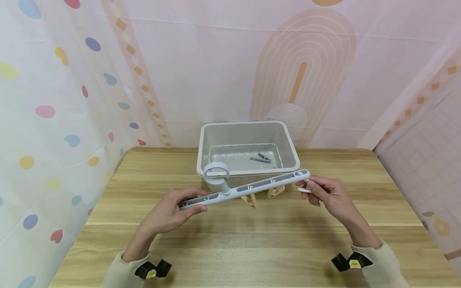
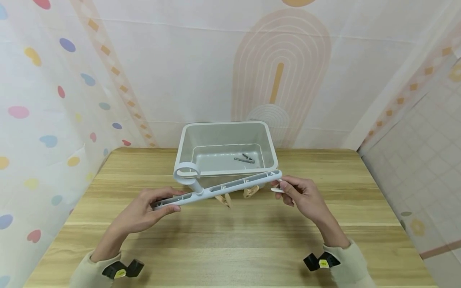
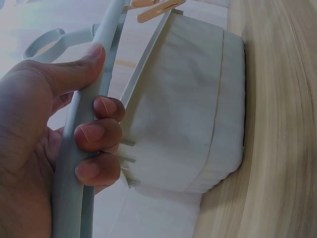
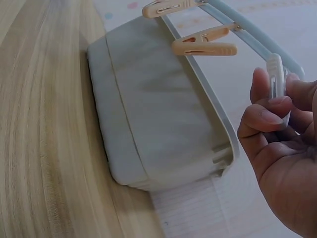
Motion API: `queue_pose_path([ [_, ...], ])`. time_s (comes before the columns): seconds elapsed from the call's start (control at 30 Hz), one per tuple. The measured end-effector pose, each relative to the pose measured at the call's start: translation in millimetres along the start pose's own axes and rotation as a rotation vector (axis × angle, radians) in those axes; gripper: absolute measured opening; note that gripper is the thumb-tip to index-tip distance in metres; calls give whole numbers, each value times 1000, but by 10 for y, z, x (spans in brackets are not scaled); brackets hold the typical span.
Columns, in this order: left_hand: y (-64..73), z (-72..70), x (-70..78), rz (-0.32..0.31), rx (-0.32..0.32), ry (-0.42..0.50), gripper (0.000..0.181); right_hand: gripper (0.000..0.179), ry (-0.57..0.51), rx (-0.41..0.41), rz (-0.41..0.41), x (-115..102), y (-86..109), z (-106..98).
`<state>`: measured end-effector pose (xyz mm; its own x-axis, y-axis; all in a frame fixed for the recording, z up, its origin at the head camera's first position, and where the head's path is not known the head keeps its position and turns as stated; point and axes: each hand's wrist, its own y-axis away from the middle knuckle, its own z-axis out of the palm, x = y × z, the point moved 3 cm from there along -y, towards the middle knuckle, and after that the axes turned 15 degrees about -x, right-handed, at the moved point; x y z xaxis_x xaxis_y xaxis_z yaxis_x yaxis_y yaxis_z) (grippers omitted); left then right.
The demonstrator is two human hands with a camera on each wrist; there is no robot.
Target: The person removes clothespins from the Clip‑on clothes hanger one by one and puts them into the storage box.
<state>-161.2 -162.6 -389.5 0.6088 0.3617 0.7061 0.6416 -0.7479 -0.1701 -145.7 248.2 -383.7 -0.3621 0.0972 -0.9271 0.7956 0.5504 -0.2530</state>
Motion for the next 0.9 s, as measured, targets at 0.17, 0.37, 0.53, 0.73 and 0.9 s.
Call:
queue_pose_path([
  [0.17,6,-13,-8,8,7,4,30,29,23,-25,46,7,-1,-10],
  [0.37,17,-32,-15,0,12,3,30,27,127,-27,111,14,6,-50],
  [0.53,19,-41,-7,-1,4,16,29,21,236,10,145,15,-8,-123],
  [0.73,24,-47,-8,13,-6,23,28,16,308,49,192,-16,-45,-235],
  [0.9,29,-48,-21,-3,-14,20,27,21,370,69,220,-101,-119,-303],
])
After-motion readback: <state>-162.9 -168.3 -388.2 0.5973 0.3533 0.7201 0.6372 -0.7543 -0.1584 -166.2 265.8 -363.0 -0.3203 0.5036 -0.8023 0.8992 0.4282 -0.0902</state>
